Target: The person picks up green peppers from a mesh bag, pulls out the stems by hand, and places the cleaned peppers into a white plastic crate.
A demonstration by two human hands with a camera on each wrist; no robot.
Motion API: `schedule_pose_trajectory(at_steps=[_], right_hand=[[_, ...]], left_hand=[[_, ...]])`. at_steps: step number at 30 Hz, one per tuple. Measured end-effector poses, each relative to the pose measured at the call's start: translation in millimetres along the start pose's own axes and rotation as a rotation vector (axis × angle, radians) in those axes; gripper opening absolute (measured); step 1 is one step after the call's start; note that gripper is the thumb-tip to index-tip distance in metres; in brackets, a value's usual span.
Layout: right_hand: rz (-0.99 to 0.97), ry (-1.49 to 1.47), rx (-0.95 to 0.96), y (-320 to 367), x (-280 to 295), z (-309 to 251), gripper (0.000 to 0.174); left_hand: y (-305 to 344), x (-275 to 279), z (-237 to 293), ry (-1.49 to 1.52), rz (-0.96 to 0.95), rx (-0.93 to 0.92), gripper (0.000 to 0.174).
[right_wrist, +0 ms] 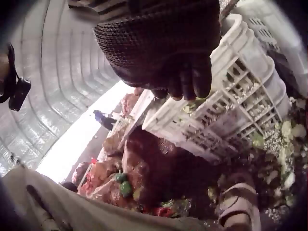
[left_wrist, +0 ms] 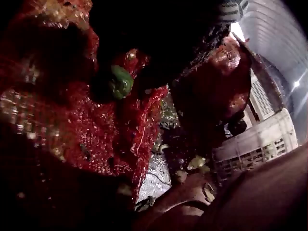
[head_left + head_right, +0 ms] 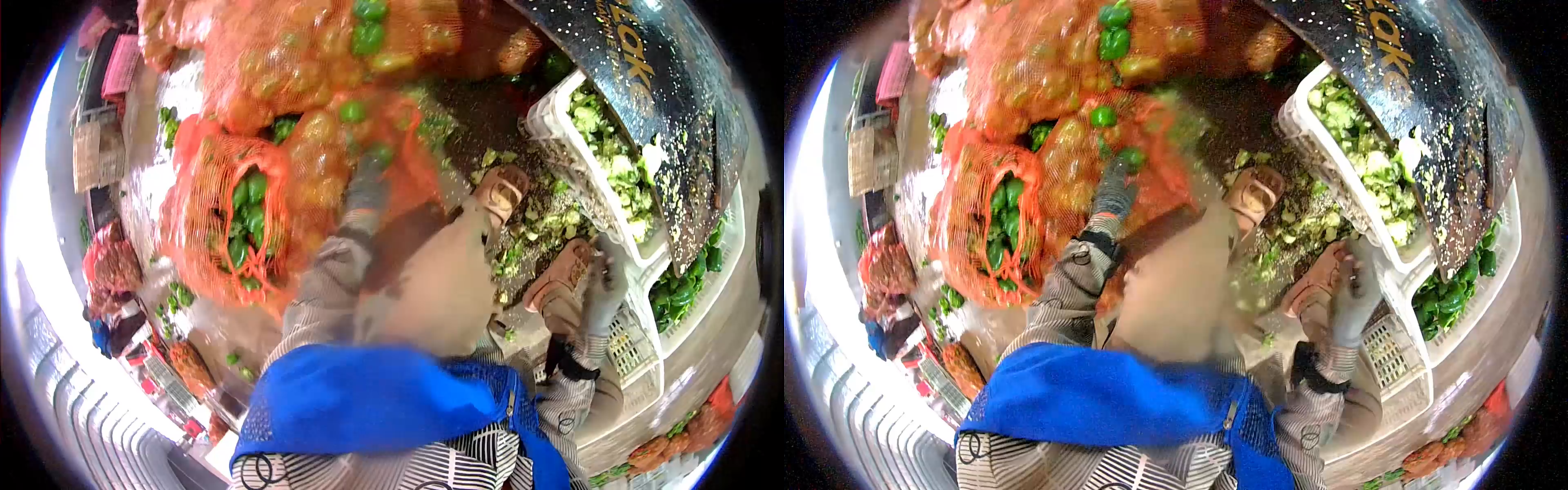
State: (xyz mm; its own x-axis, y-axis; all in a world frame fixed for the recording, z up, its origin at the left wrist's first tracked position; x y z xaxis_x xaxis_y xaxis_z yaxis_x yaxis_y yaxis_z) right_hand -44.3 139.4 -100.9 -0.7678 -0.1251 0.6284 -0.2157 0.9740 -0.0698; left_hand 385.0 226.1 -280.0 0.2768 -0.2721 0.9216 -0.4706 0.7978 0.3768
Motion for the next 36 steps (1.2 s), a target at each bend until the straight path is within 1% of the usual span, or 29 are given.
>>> schedule_pose_trajectory(at_steps=[1, 2, 3, 4, 5, 6, 7, 8, 9, 10, 11, 12, 13, 14, 15, 16, 17, 18, 20, 21, 22, 23, 25, 27, 29, 31, 33, 34, 36], right_hand=[[-0.007, -0.050, -0.082, 5, -13, 14, 0.025], [-0.033, -0.061, -0.088, 5, -20, 13, 0.024], [-0.059, -0.072, -0.093, 3, -28, 10, 0.024], [-0.042, -0.064, -0.094, -1, -32, 9, 0.024], [-0.086, -0.018, -0.067, -8, -35, 8, 0.025], [-0.127, 0.024, -0.040, -14, -38, 7, 0.026], [-0.103, 0.025, -0.036, -22, -41, 7, 0.026], [-0.125, -0.013, -0.004, -31, -46, 7, 0.026], [-0.149, -0.052, 0.028, -39, -49, 5, 0.027], [-0.187, -0.129, -0.069, -48, -52, 2, 0.028], [-0.169, -0.138, -0.059, -58, -56, -2, 0.028], [-0.197, -0.216, -0.069, -67, -60, -7, 0.029], [-0.227, -0.295, -0.074, -75, -65, -12, 0.029], [-0.230, -0.336, -0.003, -84, -68, -17, 0.034], [-0.238, -0.430, 0.021, -93, -70, -24, 0.045], [-0.207, -0.475, 0.023, -100, -76, -30, 0.051], [-0.179, -0.518, 0.022, -106, -80, -33, 0.058], [-0.172, -0.523, 0.028, -116, -84, -29, 0.058], [0.008, -0.553, 0.296, -139, -89, -28, 0.071], [0.080, -0.708, 0.153, -148, -79, -37, 0.070], [0.135, -0.835, 0.005, -163, -57, -48, 0.066], [0.185, -0.958, -0.148, -179, -34, -57, 0.063], [0.401, -1.050, -0.134, -202, 6, -54, 0.057], [0.575, -0.470, 0.041, -224, 45, -23, 0.058], [0.592, -0.081, 0.135, -239, 71, 16, 0.059], [0.594, -0.046, 0.147, -245, 79, 63, 0.063], [0.320, 0.505, 0.052, -247, 81, 96, 0.066], [0.347, 0.470, 0.025, -244, 80, 101, 0.071], [0.337, 0.532, 0.046, -248, 80, 95, 0.076]], left_hand=[[-24, -16, 4, -0.026, -0.017, 0.035, 0.053], [-63, -60, -15, -0.109, -0.101, 0.059, 0.056], [-76, -57, -10, -0.106, -0.094, 0.040, 0.056], [-78, -49, -4, -0.246, -0.095, 0.033, 0.059], [-77, -44, 3, -0.387, -0.095, 0.032, 0.061], [-80, -44, 6, -0.295, -0.236, 0.191, 0.063], [-84, -43, 10, -0.201, -0.368, 0.346, 0.064], [-86, -43, 16, -0.463, -0.328, 0.239, 0.067], [-84, -44, 17, -0.442, -0.327, 0.257, 0.073], [-94, -64, 9, -0.368, -0.334, 0.335, 0.076], [-102, -79, 0, -0.293, -0.343, 0.415, 0.080], [-98, -73, 1, -0.299, -0.324, 0.415, 0.080], [-92, -60, 8, -0.176, -0.175, 0.338, 0.082], [-87, -43, 19, -0.054, -0.026, 0.257, 0.084], [-76, -3, 54, -0.190, 0.318, -0.138, 0.081], [-54, 48, 100, -0.325, 0.651, -0.539, 0.079], [-42, 96, 137, -0.066, 0.570, -0.551, 0.077], [-34, 138, 172, 0.192, 0.478, -0.559, 0.074], [-33, 183, 229, 0.465, 0.239, -0.709, 0.074], [-28, 189, 252, 0.958, -0.033, -0.814, 0.070], [-20, 215, 276, 0.746, -0.122, -0.825, 0.077], [-23, 232, 287, 0.706, 0.147, -1.044, 0.066], [-50, 263, 286, 0.398, 0.557, -0.966, 0.065], [-93, 272, 259, 0.474, 0.551, -0.384, 0.064], [-177, 255, 193, 0.503, 0.649, -0.195, 0.063], [-231, 239, 141, 0.218, 0.637, -0.006, 0.061], [-267, 212, 117, 0.114, 0.388, 0.214, 0.062], [-267, 203, 120, 0.125, 0.384, 0.194, 0.062], [-256, 192, 120, 0.189, 0.415, 0.211, 0.045]])
Point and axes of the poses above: each hand's wrist, its own y-axis away from the middle knuckle, its own x-axis out of the back of the hand, z = x × y, the point moved 2 cm from there along -y, towards the middle knuckle, and after that the axes turned 12 degrees about x, right-handed, at the moved point
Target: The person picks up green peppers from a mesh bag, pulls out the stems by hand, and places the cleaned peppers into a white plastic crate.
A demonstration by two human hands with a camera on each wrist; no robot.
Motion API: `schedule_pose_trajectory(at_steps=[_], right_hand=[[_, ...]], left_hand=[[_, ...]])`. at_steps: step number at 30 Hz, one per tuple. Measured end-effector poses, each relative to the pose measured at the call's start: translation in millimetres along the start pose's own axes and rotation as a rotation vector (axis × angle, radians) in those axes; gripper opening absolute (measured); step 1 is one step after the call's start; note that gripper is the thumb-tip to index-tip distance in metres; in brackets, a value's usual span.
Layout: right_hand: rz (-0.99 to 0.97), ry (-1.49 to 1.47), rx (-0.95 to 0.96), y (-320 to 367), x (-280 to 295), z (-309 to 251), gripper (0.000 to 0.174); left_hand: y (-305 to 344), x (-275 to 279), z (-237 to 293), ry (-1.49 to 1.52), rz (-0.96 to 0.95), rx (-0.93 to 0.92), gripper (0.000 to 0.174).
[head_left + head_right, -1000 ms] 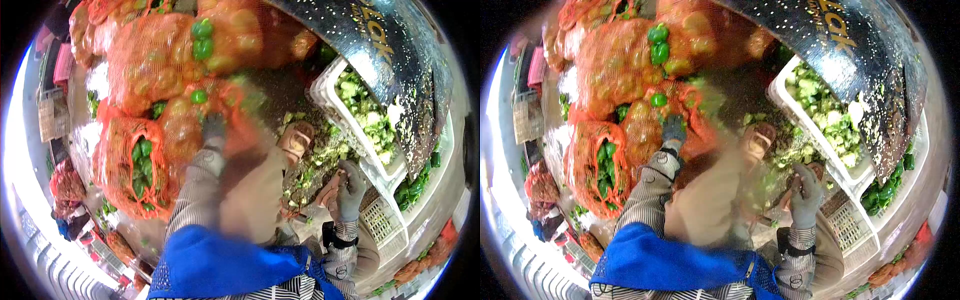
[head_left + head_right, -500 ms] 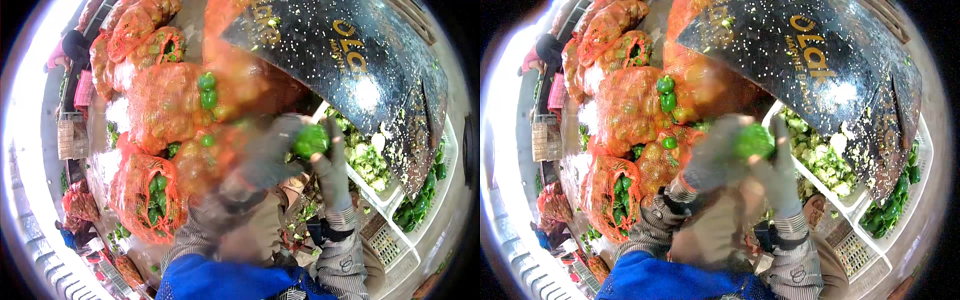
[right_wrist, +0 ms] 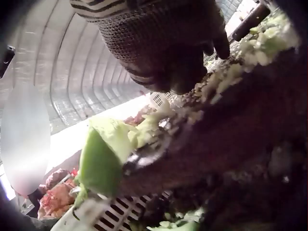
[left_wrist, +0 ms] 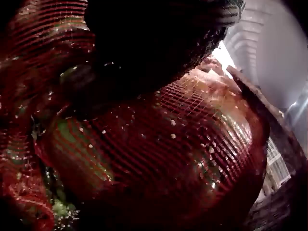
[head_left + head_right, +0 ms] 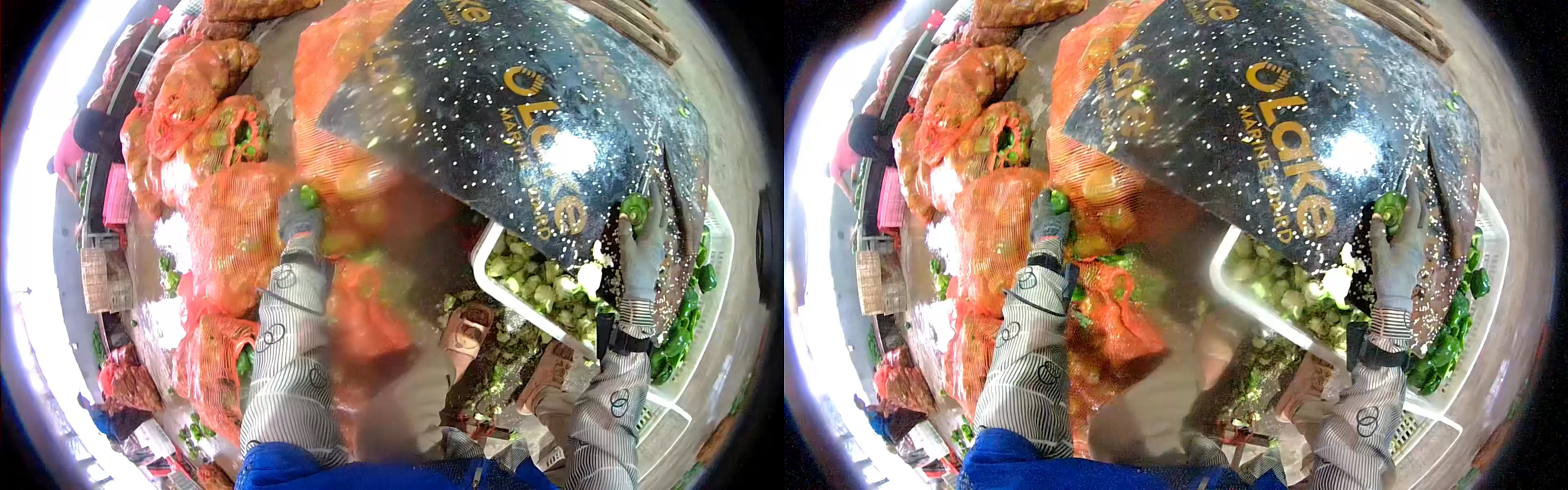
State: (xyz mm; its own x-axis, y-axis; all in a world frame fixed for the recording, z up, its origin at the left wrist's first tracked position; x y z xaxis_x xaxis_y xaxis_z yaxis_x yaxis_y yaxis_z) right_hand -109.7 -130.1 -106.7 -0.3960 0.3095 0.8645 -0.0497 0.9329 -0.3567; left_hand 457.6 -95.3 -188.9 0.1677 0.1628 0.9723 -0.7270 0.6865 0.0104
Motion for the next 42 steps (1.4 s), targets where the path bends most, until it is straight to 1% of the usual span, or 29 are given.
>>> schedule_pose_trajectory(at_steps=[1, 3, 4, 6, 7, 8, 9, 10, 11, 12, 13, 15, 16, 17, 18, 19, 21, 25, 27, 29, 31, 33, 35, 36, 37, 38, 39, 40, 42], right_hand=[[-0.009, 0.026, -0.010, -1, 3, -3, 0.077], [-0.018, 0.198, 0.022, -4, 12, -9, 0.076], [0.044, 0.140, 0.051, -6, 18, -21, 0.072], [0.109, -0.018, 0.193, -16, 21, -63, 0.069], [0.170, -0.172, 0.322, -17, 20, -86, 0.067], [0.194, -0.307, 0.406, -21, 13, -106, 0.062], [0.172, -0.303, 0.466, -28, 12, -134, 0.059], [0.168, -0.253, 0.527, -35, 6, -154, 0.056], [0.162, -0.201, 0.589, -43, -3, -167, 0.054], [0.079, -0.034, 0.586, -49, -19, -169, 0.050], [-0.006, 0.136, 0.580, -52, -41, -163, 0.046], [-0.325, 0.431, 0.386, -62, -67, -142, 0.035], [-0.250, 0.361, 0.400, -66, -70, -132, 0.035], [-0.180, 0.295, 0.416, -67, -73, -124, 0.036], [-0.159, 0.344, 0.453, -66, -70, -127, 0.035], [-0.184, 0.348, 0.453, -63, -72, -121, 0.035], [-0.022, 0.317, 0.498, -62, -75, -109, 0.033], [-0.029, 0.207, 0.359, -56, -71, -99, 0.032], [-0.081, 0.327, 0.368, -51, -68, -91, 0.032], [-0.182, 0.478, 0.342, -48, -62, -80, 0.033], [-0.149, 0.405, 0.403, -48, -61, -62, 0.039], [-0.104, 0.353, 0.445, -46, -45, -87, 0.043], [-0.013, 0.196, 0.550, -45, -36, -108, 0.057], [0.005, 0.073, 0.593, -49, -35, -123, 0.058], [0.026, -0.048, 0.633, -52, -35, -136, 0.059], [-0.006, -0.021, 0.690, -58, -45, -139, 0.058], [-0.040, 0.009, 0.749, -62, -54, -138, 0.058], [-0.153, 0.215, 0.720, -61, -59, -133, 0.056], [-0.171, -0.047, 0.617, -79, -72, -89, 0.049]], left_hand=[[-4, 1, 5, 0.008, -0.001, -0.010, 0.045], [-6, 6, 7, 0.155, -0.079, 0.187, 0.047], [-4, -3, 0, 0.163, 0.267, -0.076, 0.047], [31, 53, 66, 0.454, -0.003, 0.004, 0.051], [48, 44, 80, 0.678, 0.126, -0.226, 0.049], [79, 53, 118, 0.401, 0.240, -0.510, 0.046], [99, 60, 154, 0.923, -0.340, -0.310, 0.046], [114, 58, 180, 0.725, -0.060, -0.647, 0.051], [125, 58, 198, 0.718, -0.254, -0.864, 0.059], [145, 50, 206, 0.575, -0.061, -0.966, 0.065], [155, 59, 197, 0.550, -0.083, -1.009, 0.068], [153, 59, 157, 0.548, 0.029, -0.943, 0.066], [136, 55, 130, 0.515, 0.113, -0.879, 0.060], [94, 20, 99, 0.190, 0.062, -0.681, 0.057], [82, 40, 91, -0.258, -0.184, -0.376, 0.053], [71, 31, 39, 0.220, 0.014, -0.244, 0.054], [34, -17, -31, -0.118, 0.106, -0.245, 0.059], [27, -26, -35, -0.331, 0.172, -0.346, 0.044], [22, -33, -37, -0.320, 0.128, -0.100, 0.047], [19, -35, -42, -0.212, 0.217, -0.037, 0.047], [23, -20, -32, 0.372, 0.270, 0.137, 0.065], [47, 12, 22, 0.479, 0.294, 0.049, 0.063], [94, 51, 105, 0.725, 0.225, -0.451, 0.059], [128, 67, 147, 1.439, -0.490, -0.296, 0.057], [127, 59, 172, 0.850, -0.134, -0.648, 0.057], [136, 45, 194, 0.906, -0.072, -0.852, 0.060], [145, 49, 209, 0.734, -0.371, -1.009, 0.058], [152, 53, 198, 0.801, -0.515, -0.967, 0.054], [159, 61, 153, 1.001, -0.707, -0.774, 0.046]])
Point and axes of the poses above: each hand's wrist, its own y-axis away from the middle knuckle, its own x-axis out of the back of the hand, z = x × y, the point moved 2 cm from there along -y, towards the middle knuckle, and after that the axes turned 12 degrees about x, right-handed, at the moved point
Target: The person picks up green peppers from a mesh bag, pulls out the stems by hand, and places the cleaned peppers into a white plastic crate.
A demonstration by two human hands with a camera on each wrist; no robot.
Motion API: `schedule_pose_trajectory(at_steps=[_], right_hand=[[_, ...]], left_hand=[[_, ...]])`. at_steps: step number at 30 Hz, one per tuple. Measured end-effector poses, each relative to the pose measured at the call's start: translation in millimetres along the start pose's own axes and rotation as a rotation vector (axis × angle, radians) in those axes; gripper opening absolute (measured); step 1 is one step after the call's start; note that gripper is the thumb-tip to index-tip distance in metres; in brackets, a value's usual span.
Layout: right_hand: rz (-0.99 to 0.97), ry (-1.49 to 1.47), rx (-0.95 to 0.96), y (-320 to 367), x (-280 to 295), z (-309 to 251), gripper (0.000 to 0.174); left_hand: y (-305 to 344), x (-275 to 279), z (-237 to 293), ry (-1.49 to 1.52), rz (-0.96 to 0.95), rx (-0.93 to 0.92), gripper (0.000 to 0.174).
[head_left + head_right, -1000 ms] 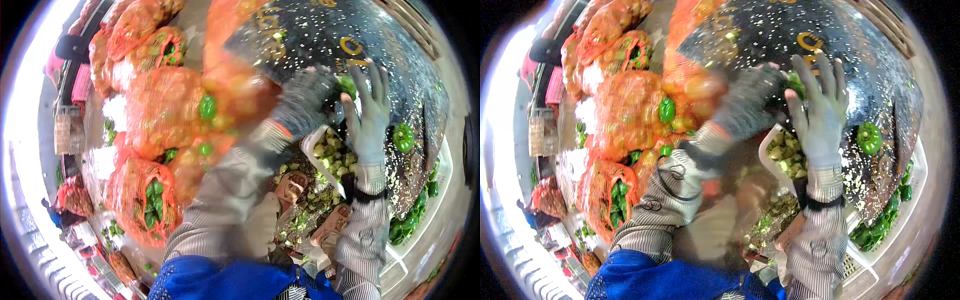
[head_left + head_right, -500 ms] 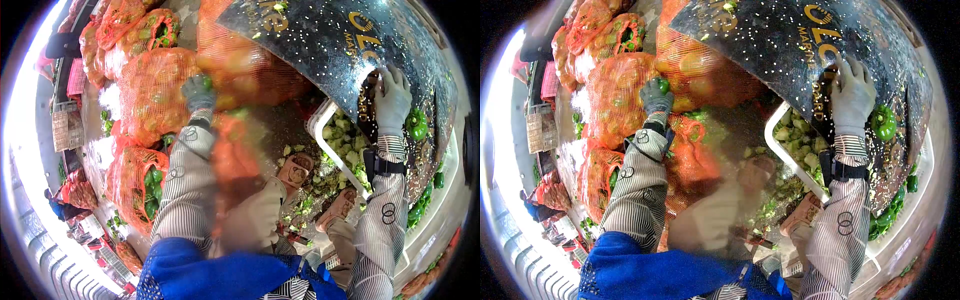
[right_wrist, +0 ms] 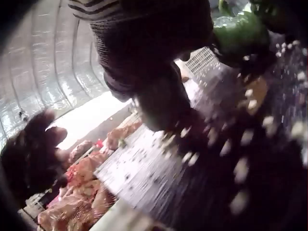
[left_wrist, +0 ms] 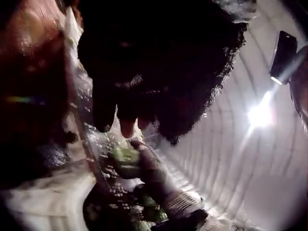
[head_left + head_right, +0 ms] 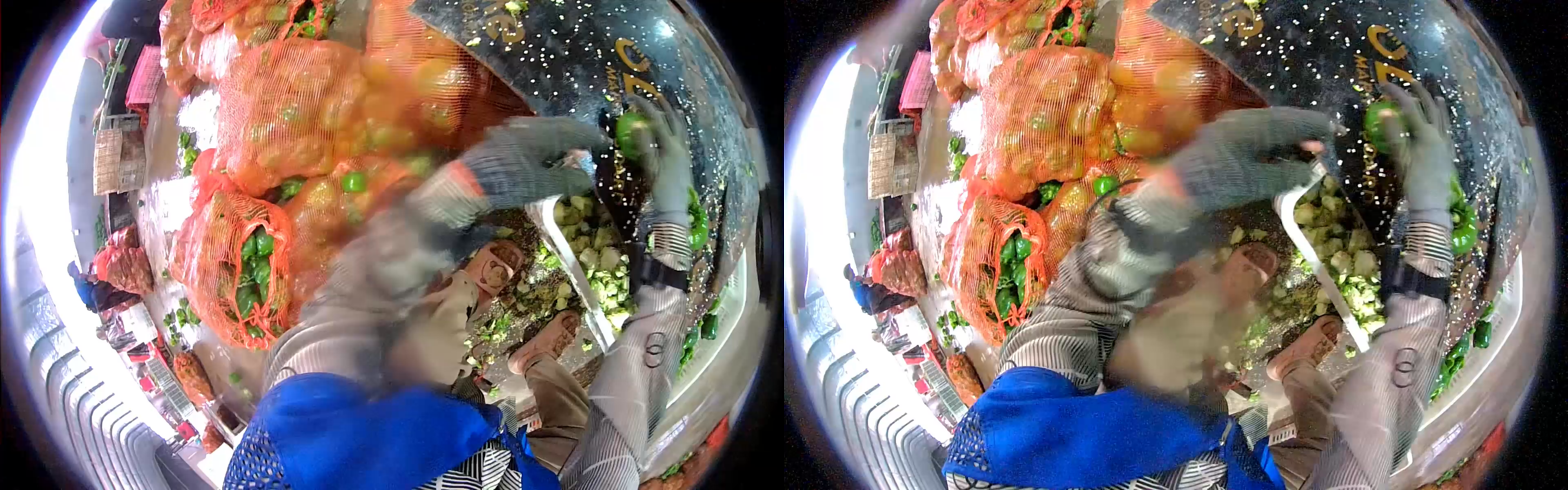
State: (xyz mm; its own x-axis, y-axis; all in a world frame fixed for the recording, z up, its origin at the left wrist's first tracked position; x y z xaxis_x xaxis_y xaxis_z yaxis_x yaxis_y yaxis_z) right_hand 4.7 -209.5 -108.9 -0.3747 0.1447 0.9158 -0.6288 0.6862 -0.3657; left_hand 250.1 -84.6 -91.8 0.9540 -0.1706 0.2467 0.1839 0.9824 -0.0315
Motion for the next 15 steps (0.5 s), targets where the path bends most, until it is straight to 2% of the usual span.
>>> schedule_pose_trajectory(at_steps=[1, 2, 3, 4, 6, 7, 9, 10, 11, 12, 13, 14, 15], right_hand=[[-0.018, -0.086, -0.033, -3, 7, 10, 0.048], [-0.024, -0.099, -0.034, 0, 2, 13, 0.048], [0.040, -0.138, -0.111, 3, -1, 15, 0.048], [0.101, -0.177, -0.187, 4, -3, 16, 0.048], [0.128, -0.075, -0.264, 3, -6, 13, 0.054], [0.148, -0.033, -0.331, 7, -11, 19, 0.055], [0.194, -0.069, -0.340, 7, -10, 21, 0.056], [0.247, -0.094, -0.352, 7, -9, 24, 0.056], [0.305, 0.121, -0.263, 15, -15, 43, 0.056], [0.197, 0.213, -0.320, 33, -24, 88, 0.054], [0.088, 0.303, -0.375, 47, -31, 118, 0.053], [0.160, 0.318, -0.288, 49, -27, 109, 0.050], [0.263, 0.218, -0.094, 38, -10, 73, 0.049]], left_hand=[[25, 18, -14, 0.151, 0.079, 0.073, 0.042], [49, 43, -54, -0.145, 0.246, 0.103, 0.040], [77, 69, -95, -0.442, 0.410, 0.129, 0.039], [113, 91, -114, -0.592, 0.597, 0.426, 0.037], [144, 113, -110, -0.895, 0.585, 0.954, 0.039], [178, 129, -192, -1.074, 0.439, 0.999, 0.041], [241, 158, -347, -1.433, 0.129, 1.009, 0.044], [227, 147, -304, -1.432, 0.126, 1.036, 0.044], [210, 135, -254, -1.432, 0.122, 1.062, 0.044], [192, 122, -201, -1.432, 0.119, 1.088, 0.044], [180, 116, -177, -1.429, 0.115, 1.108, 0.044], [172, 114, -157, -1.178, 0.374, 1.155, 0.049], [172, 110, -149, -0.918, 0.625, 1.179, 0.054]])
Point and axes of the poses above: each hand's wrist, its own y-axis away from the middle knuckle, its own x-axis out of the back of the hand, z = x × y, the point moved 2 cm from there along -y, towards the middle knuckle, and after that the axes turned 12 degrees about x, right-handed, at the moved point
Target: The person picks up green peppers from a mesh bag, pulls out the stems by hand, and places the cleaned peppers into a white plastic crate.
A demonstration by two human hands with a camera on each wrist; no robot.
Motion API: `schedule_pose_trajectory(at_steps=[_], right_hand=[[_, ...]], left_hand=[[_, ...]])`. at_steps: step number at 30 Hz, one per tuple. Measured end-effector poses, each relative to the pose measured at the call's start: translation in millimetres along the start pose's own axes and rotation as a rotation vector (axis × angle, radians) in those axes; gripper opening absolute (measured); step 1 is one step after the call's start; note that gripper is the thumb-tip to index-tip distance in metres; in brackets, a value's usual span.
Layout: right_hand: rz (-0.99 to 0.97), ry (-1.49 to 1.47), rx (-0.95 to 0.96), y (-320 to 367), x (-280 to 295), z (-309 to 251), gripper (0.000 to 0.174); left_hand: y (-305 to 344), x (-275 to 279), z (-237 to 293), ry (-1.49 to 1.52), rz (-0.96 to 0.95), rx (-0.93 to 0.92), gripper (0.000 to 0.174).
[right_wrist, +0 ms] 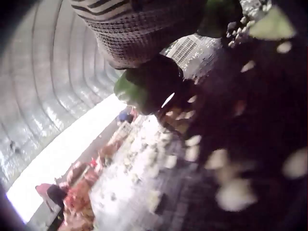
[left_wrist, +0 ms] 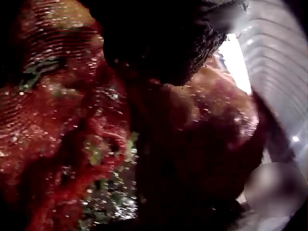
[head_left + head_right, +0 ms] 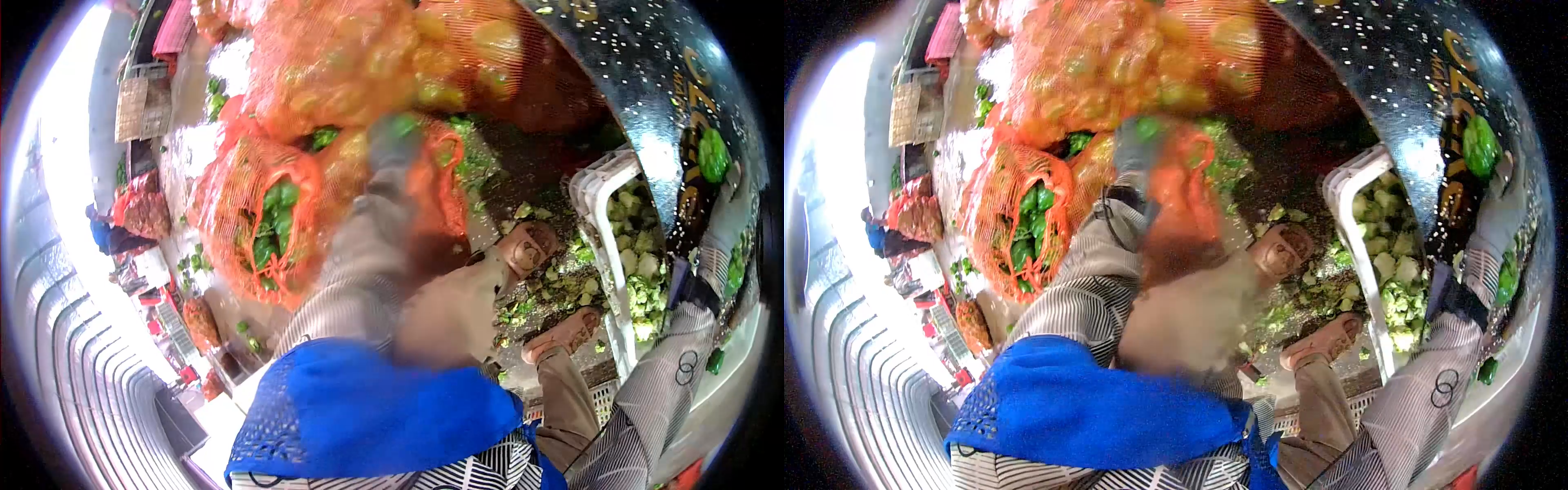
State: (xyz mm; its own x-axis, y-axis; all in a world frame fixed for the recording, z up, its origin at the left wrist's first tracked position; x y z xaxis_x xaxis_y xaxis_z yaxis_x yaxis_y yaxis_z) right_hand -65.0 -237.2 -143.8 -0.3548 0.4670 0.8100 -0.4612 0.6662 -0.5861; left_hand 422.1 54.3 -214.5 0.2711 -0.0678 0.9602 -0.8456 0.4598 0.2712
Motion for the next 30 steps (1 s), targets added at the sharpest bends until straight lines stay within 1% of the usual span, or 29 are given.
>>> schedule_pose_trajectory(at_steps=[2, 3, 4, 5, 6, 7, 8, 9, 10, 11, 12, 14, 15, 16, 17, 18, 19, 20, 21, 22, 23, 24, 25, 26, 27, 28, 29, 30], right_hand=[[-0.150, -0.128, -0.117, 1, 1, -2, 0.050], [-0.213, -0.048, -0.078, 7, -14, 28, 0.052], [-0.171, -0.128, -0.132, 12, -19, 25, 0.055], [-0.150, -0.268, 0.078, 2, -12, 11, 0.056], [-0.121, -0.399, 0.282, -12, 3, -14, 0.057], [-0.089, -0.475, 0.110, -29, 21, -63, 0.058], [-0.115, -0.217, 0.518, -41, 17, -61, 0.057], [-0.110, -0.241, 0.396, -47, 19, -92, 0.055], [-0.107, -0.269, 0.277, -50, 20, -124, 0.054], [-0.108, -0.276, 0.283, -49, 12, -122, 0.054], [-0.122, -0.016, 0.330, -42, -2, -109, 0.050], [-0.142, 0.485, 0.425, -21, -38, -74, 0.050], [-0.333, 0.282, 0.214, -10, -62, -38, 0.048], [-0.330, 0.270, 0.219, -16, -56, -46, 0.048], [-0.456, 0.481, 0.159, -21, -44, -55, 0.049], [-0.579, 0.694, 0.095, -22, -36, -61, 0.050], [-0.532, 0.665, 0.100, -24, -39, -59, 0.050], [-0.463, 0.602, 0.117, -25, -39, -53, 0.050], [-0.403, 0.533, 0.141, -27, -42, -47, 0.050], [-0.365, 0.474, 0.156, -27, -44, -42, 0.050], [-0.334, 0.435, 0.178, -24, -42, -42, 0.050], [-0.335, 0.431, 0.178, -23, -41, -37, 0.050], [-0.349, 0.429, 0.174, -20, -42, -31, 0.050], [-0.370, 0.435, 0.164, -16, -41, -26, 0.050], [-0.373, 0.414, 0.160, -12, -37, -20, 0.050], [-0.336, 0.372, 0.161, -7, -21, -34, 0.050], [-0.172, 0.069, 0.285, -2, 5, -60, 0.052], [-0.230, 0.043, 0.281, 11, 22, -71, 0.052]], left_hand=[[-10, -23, 6, 0.660, 0.111, -0.174, 0.041], [28, 22, 42, 0.697, 0.365, -0.489, 0.043], [33, 33, 76, 0.711, 0.624, -0.777, 0.045], [49, 47, 111, 0.792, 0.625, -0.823, 0.045], [72, 59, 148, 0.850, 0.390, -0.796, 0.045], [83, 64, 184, 0.784, 0.497, -1.041, 0.050], [91, 48, 218, 0.861, 0.384, -1.078, 0.057], [93, 7, 265, 1.079, 0.175, -1.121, 0.056], [96, 4, 284, 1.289, -0.042, -1.146, 0.056], [104, -4, 293, 1.085, 0.039, -1.128, 0.054], [116, 25, 267, 0.784, 0.176, -1.128, 0.051], [113, 65, 197, 0.677, 0.199, -1.152, 0.047], [109, 82, 163, 0.655, 0.208, -1.152, 0.045], [103, 98, 121, 0.639, 0.219, -1.117, 0.043], [80, 81, 71, 0.549, 0.429, -1.051, 0.042], [67, 91, 11, 0.618, 0.179, -0.926, 0.041], [67, 99, -38, 0.475, -0.095, -0.177, 0.038], [42, 87, -108, 0.347, 0.182, -0.369, 0.034], [42, 96, -163, 0.261, 0.298, -0.357, 0.032], [34, 95, -224, 0.172, 0.259, -0.179, 0.033], [39, 108, -258, 0.231, 0.215, -0.186, 0.031], [57, 129, -266, -0.119, 0.193, 0.080, 0.033], [52, 118, -328, -0.114, 0.180, 0.188, 0.037], [55, 118, -355, -0.268, 0.159, 0.329, 0.044], [68, 125, -361, -0.584, 0.097, 0.256, 0.051], [65, 110, -405, -0.545, 0.025, 0.434, 0.057], [75, 116, -390, -0.587, 0.001, 0.441, 0.056], [85, 124, -377, -0.631, -0.022, 0.450, 0.056]])
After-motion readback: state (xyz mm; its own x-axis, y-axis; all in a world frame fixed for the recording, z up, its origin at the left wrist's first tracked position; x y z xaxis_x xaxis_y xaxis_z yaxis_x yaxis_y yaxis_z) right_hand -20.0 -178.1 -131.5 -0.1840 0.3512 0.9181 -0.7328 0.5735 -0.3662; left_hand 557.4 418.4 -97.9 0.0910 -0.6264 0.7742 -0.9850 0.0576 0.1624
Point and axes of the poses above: each hand's wrist, its own y-axis away from the middle knuckle, its own x-axis out of the back of the hand, z = x × y, the point moved 2 cm from there along -y, towards the middle knuckle, and after that the axes turned 12 degrees about x, right-handed, at the moved point
